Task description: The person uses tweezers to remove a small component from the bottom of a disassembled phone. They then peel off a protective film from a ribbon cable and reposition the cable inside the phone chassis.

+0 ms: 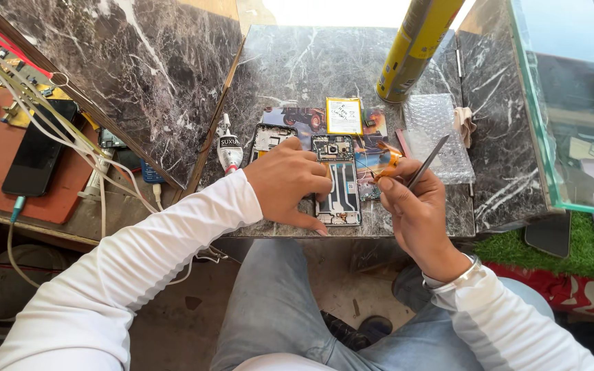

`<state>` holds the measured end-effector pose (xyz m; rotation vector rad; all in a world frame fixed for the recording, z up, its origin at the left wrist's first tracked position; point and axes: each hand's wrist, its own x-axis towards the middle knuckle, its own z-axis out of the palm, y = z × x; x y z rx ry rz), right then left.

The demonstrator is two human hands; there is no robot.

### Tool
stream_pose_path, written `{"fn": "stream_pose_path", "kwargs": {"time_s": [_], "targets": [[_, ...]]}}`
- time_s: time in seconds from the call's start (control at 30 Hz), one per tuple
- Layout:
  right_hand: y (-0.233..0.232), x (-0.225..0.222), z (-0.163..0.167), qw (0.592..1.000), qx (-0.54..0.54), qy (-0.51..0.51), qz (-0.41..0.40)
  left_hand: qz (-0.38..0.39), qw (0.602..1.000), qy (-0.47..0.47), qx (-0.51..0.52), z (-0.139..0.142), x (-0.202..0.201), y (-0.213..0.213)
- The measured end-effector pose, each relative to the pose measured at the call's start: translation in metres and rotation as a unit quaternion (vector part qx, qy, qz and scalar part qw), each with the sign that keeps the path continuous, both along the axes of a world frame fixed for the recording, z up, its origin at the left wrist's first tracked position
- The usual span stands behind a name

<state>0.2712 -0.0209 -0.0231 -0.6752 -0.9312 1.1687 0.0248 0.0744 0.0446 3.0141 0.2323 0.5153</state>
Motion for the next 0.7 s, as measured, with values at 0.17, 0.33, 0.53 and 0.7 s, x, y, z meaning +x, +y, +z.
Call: {"fn": "stream_pose_path", "kwargs": {"time_s": [0.17,0.33,0.53,0.7], "targets": [[0.001,0.006,0.01,0.999,0.018,0.04,-0.03,-0.019,0.999,0.039,0.022,0.0,0.006,-0.002],[0.004,0.009,0.014,0.998,0.025,0.043,-0.03,-0.038,0.998,0.021,0.04,0.003,0.004,0.001],[0.005,0.006,0.016,0.999,0.017,0.036,-0.028,-0.043,0.997,0.035,0.049,0.005,0.008,0.012],[0.007,0.002,0.016,0.999,-0.005,0.008,-0.04,-0.019,0.997,0.058,0.05,0.007,0.012,0.024]]}}
